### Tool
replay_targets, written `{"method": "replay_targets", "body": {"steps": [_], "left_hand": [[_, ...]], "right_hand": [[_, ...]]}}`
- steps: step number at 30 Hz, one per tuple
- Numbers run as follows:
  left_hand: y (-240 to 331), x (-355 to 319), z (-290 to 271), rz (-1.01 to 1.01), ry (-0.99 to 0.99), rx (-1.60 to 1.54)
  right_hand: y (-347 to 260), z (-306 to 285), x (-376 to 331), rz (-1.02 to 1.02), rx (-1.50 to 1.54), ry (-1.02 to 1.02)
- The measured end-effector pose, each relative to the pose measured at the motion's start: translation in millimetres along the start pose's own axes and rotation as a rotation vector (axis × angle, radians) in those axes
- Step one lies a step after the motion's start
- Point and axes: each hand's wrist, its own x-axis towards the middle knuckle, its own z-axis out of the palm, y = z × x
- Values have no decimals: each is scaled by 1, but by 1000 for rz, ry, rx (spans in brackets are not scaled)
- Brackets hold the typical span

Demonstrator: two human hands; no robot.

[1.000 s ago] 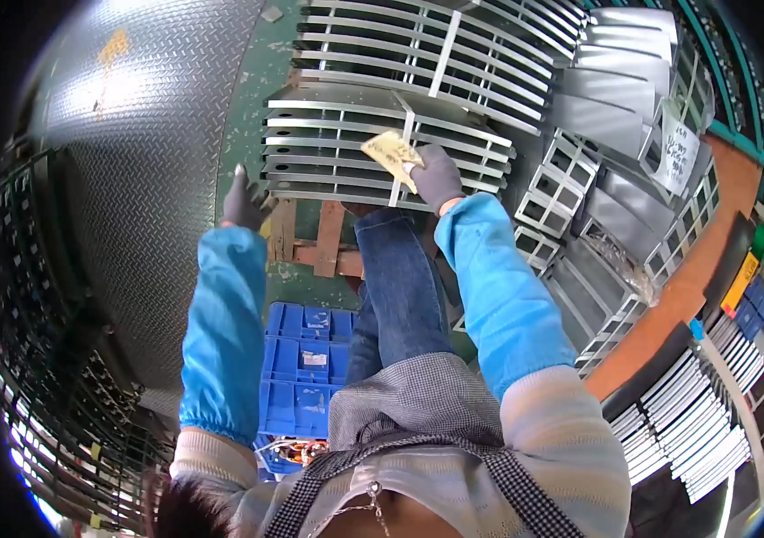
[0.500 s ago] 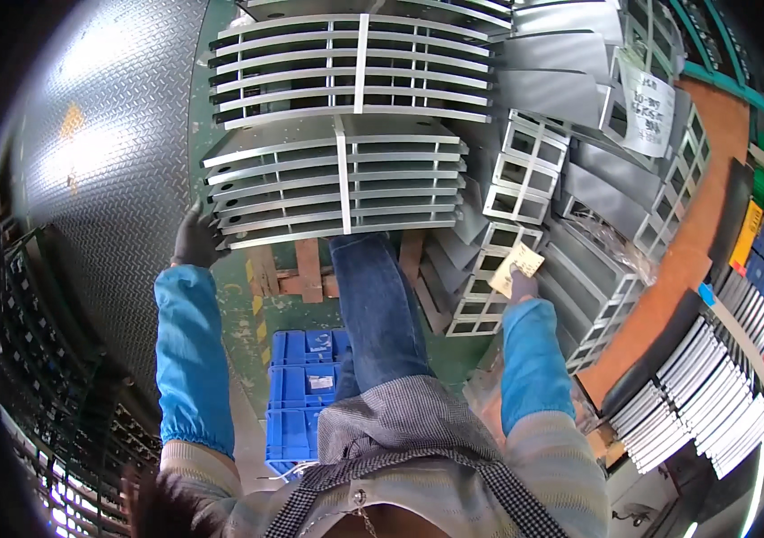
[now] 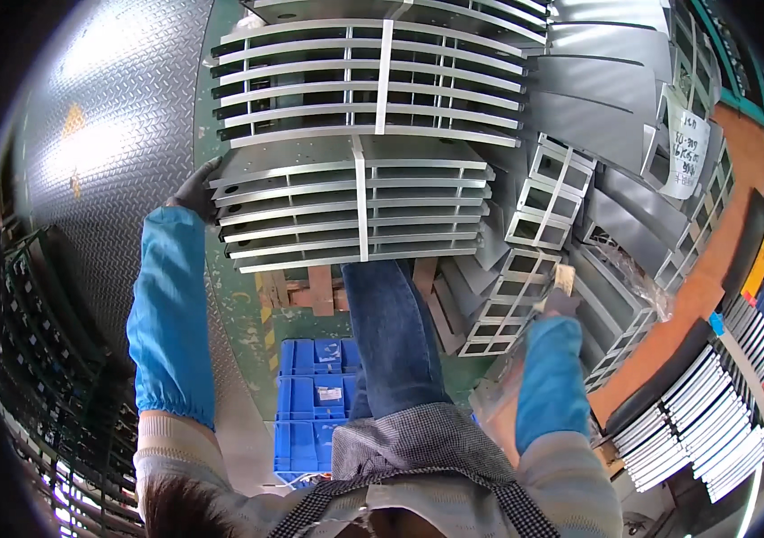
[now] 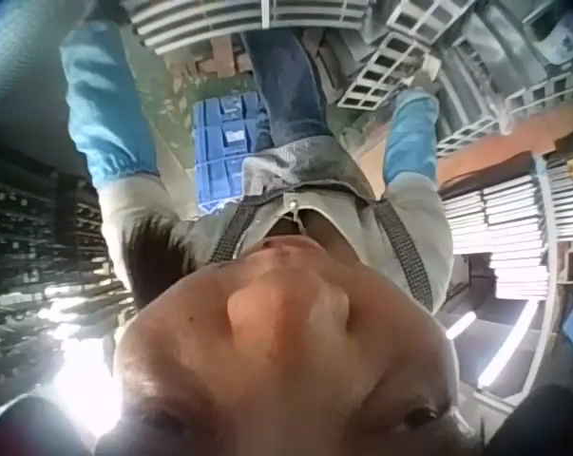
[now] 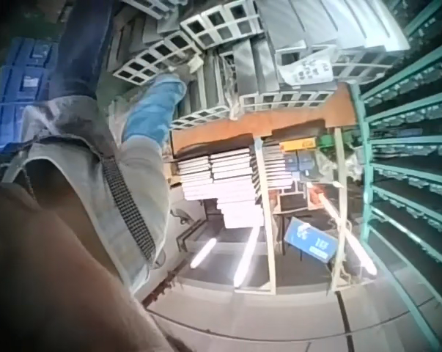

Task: The recorder inserts black rubber grommets or stoppers into pre-drilled holes in a metal chassis panel.

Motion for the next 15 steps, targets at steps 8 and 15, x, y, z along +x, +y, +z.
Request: {"method": "replay_targets", "body": {"steps": [8,15], "left_hand": [[0,10,-70,119,180,141],[-2,56,-103,651,-160,87]], "right_hand": [[-84,30,-96,324,911,-368],[-68,41,-104,70,414,-28]]}}
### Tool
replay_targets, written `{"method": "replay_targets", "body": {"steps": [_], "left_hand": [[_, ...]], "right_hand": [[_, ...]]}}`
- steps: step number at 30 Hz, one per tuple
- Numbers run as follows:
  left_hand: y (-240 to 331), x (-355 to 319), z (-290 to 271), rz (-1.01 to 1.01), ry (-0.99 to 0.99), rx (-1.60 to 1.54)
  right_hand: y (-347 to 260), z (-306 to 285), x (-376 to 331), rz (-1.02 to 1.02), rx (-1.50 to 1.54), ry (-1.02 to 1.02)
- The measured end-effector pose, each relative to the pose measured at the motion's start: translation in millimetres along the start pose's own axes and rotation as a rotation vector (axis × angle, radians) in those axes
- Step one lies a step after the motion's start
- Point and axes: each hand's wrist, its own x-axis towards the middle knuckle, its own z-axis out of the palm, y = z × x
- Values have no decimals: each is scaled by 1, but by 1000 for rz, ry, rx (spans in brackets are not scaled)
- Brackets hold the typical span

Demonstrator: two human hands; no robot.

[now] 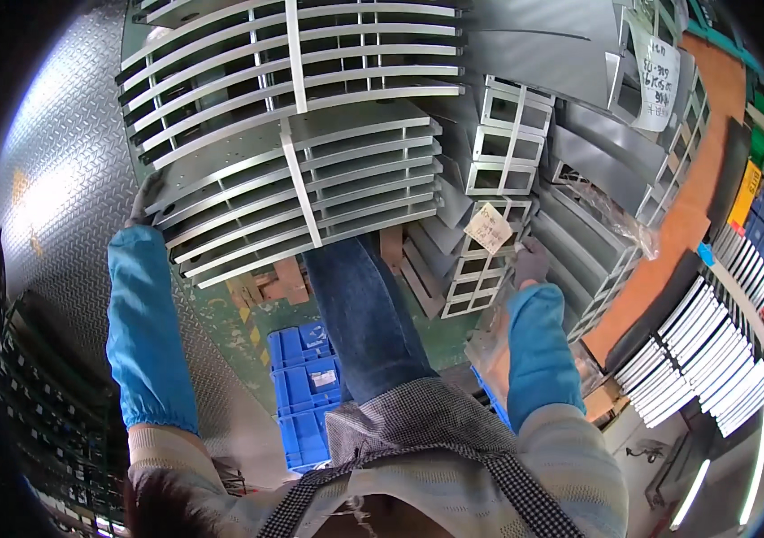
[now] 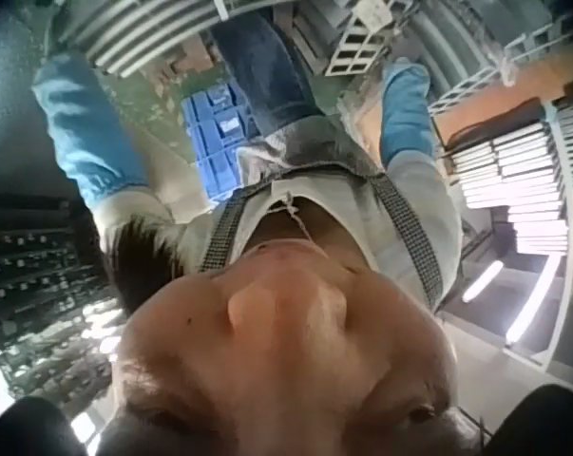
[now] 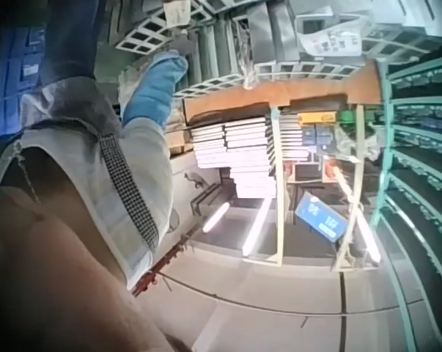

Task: The recorder inserts black rubber grommets or stoppers into pre-drilled holes in a metal chassis panel.

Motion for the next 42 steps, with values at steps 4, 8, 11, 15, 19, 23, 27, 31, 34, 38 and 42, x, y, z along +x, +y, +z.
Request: {"method": "replay_targets", "body": {"steps": [4,8,11,15,19,23,27,31,34,38,42], "left_hand": [[-8,-10,32,-215,291,255],[45,2,-87,-208,177,163],[4,31,-60,-254,156,150],[-14,45,-20,-311,221,199],[-21,44,-30,-337,249,174],[30,42,-91,-351,142,246],[-16,45,-41,-350,250,173],[11,33,-47,-238,198,191],[0,40,7,-423,204,111],[7,29,-18,-289,140,150],[-15,46,-13,-383,75,105]], "right_hand": [[-41,10,-27,-45,-279,157],[-214,92,-69,-106,501,-337],[-267,113,-45,-190,465,-343],[-301,133,8,26,105,-386],[-320,128,27,284,268,-557],[-348,156,28,358,207,-760],[-345,154,50,420,227,-741],[-363,177,37,484,445,-893],[-346,162,57,411,407,-827],[-361,177,47,398,331,-849],[-342,169,66,407,240,-906]]}}
